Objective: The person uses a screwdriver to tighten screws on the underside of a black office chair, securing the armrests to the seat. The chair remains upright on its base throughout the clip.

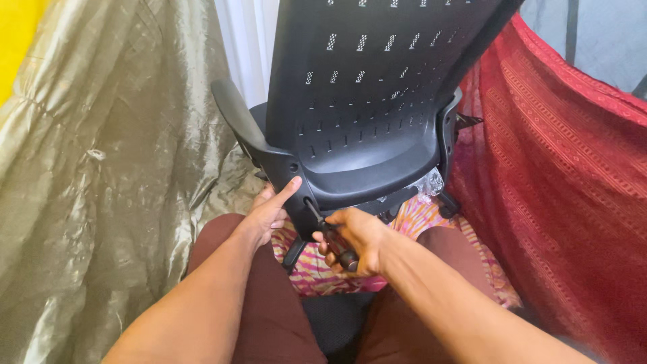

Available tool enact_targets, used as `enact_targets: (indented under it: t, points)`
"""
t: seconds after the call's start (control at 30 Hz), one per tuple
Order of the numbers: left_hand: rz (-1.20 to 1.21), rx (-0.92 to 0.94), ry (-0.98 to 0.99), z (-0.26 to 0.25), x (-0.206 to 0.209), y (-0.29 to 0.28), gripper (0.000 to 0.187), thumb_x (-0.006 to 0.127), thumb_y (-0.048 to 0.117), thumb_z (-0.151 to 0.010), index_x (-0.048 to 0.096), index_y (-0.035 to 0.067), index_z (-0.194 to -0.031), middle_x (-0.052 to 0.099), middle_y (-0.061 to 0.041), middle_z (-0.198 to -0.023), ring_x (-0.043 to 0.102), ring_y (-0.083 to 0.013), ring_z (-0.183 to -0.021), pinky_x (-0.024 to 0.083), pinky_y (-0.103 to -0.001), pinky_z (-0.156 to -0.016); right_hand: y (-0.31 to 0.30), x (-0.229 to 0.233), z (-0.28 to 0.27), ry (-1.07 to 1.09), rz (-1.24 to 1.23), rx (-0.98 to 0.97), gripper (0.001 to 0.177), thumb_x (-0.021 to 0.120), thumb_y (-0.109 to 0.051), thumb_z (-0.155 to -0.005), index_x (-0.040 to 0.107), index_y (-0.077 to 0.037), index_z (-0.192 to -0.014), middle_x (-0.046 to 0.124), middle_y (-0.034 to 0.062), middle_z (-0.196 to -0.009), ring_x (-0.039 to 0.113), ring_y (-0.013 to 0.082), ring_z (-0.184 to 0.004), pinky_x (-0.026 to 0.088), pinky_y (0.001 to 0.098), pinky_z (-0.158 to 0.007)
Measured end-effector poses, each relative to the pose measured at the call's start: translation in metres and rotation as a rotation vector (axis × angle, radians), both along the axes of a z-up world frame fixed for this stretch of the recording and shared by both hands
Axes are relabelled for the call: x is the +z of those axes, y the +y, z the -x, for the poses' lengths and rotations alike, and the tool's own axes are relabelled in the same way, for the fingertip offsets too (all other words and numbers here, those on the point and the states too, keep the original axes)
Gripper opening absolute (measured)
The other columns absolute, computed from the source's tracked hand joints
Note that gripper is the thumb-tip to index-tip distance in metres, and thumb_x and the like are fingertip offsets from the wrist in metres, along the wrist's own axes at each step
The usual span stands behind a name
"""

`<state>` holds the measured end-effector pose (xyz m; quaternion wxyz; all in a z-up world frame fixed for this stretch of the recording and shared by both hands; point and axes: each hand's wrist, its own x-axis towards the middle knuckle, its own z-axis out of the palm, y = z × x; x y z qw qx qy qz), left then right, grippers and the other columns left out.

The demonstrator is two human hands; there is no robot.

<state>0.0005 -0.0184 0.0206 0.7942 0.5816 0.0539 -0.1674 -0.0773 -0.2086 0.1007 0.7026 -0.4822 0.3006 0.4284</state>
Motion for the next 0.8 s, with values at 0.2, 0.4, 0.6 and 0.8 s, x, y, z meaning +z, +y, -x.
enact_targets:
  t: [0.2, 0.4, 0.6, 0.8]
  points:
    - [0.002, -0.025, 0.017, -0.002, -0.001, 0.002, 0.044, 0.079, 0.052, -0.080, 0.062, 0.019, -0.104, 0.057, 0.010, -0.077, 0.028, 0.0001, -0.041, 0.019, -0.021, -0.036, -0.014, -0.016, 0.008, -0.008, -0.454, -0.189, 0.034, 0.055, -0.036, -0.108, 0.057, -0.005, -0.093, 0.056, 0.0011, -0.068, 0.040, 0.0081, -0.040, 0.033, 0.0230, -0.032]
    - [-0.051, -0.017, 0.042, 0.001, -0.003, -0.004, 0.044, 0.079, 0.053, -0.080, 0.065, 0.017, -0.101, 0.057, 0.010, -0.074, 0.029, 0.0000, -0.041, 0.020, -0.021, -0.037, 0.007, -0.032, 0.008, -0.436, 0.365, -0.006, 0.038, 0.054, -0.041, -0.105, 0.055, -0.007, -0.088, 0.050, 0.0003, -0.062, 0.038, 0.0125, -0.042, 0.031, 0.0311, -0.036]
    - [-0.055, 0.007, 0.036, 0.000, 0.000, -0.004, 0.044, 0.078, 0.053, -0.079, 0.066, 0.018, -0.102, 0.059, 0.009, -0.072, 0.028, -0.0006, -0.040, 0.019, -0.022, -0.037, 0.018, -0.014, 0.033, -0.993, 1.515, 0.640, 0.033, 0.055, -0.033, -0.100, 0.060, -0.002, -0.111, 0.072, 0.0254, -0.098, 0.069, 0.0443, -0.099, 0.053, 0.0557, -0.088]
    - [-0.072, 0.005, 0.017, -0.003, -0.008, 0.000, 0.044, 0.079, 0.054, -0.082, 0.066, 0.016, -0.100, 0.051, 0.010, -0.067, 0.027, -0.0003, -0.041, 0.016, -0.023, -0.038, 0.020, 0.001, 0.032, -1.078, 1.376, 0.501, 0.036, 0.065, -0.034, -0.091, 0.069, -0.002, -0.106, 0.073, 0.0274, -0.094, 0.069, 0.0429, -0.093, 0.054, 0.0532, -0.084]
